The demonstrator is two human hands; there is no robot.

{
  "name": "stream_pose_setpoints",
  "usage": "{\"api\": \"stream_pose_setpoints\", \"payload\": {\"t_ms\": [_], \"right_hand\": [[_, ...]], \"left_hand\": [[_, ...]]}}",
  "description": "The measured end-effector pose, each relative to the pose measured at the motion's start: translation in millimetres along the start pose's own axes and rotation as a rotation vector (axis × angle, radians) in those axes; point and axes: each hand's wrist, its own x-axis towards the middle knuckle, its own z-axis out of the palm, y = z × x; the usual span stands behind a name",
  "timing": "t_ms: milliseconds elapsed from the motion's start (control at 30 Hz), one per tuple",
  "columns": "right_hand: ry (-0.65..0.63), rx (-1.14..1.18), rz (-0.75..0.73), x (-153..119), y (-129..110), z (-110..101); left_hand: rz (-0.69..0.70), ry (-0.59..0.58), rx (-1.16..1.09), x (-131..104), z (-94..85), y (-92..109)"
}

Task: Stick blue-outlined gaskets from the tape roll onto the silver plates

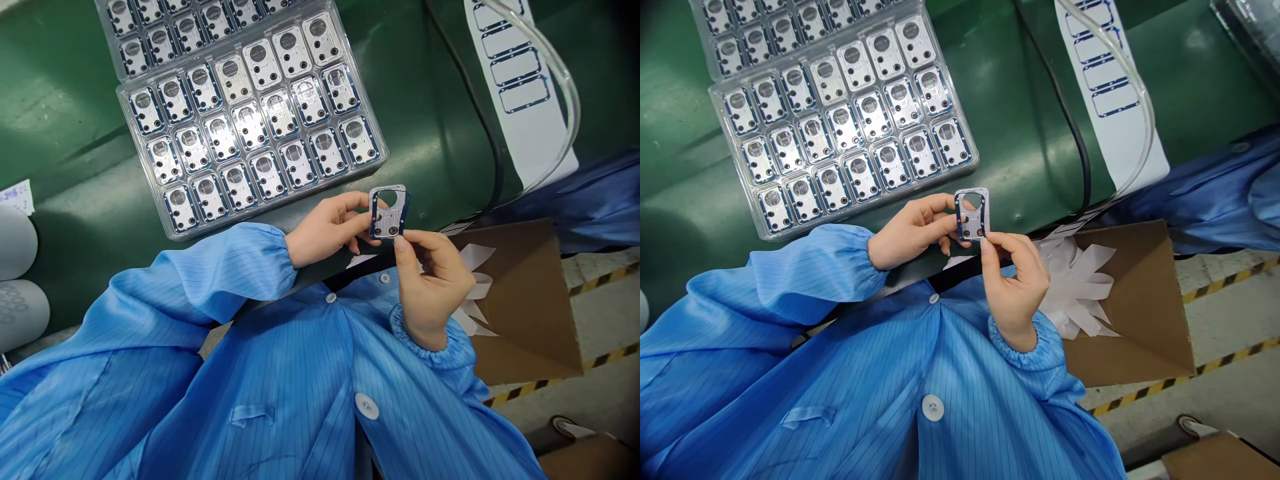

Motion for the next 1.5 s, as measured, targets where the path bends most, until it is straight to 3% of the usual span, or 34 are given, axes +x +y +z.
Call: {"api": "stream_pose_setpoints", "payload": {"t_ms": [1033, 1500], "right_hand": [[0.016, -0.052, -0.038, 0.3, 0.0, 1.8], [0.058, -0.242, -0.265, 4.3, -2.6, 2.8]], "left_hand": [[-0.010, 0.001, -0.005, -1.2, 1.3, 2.8], [0.007, -0.001, 0.028, -0.9, 0.5, 0.7]]}}
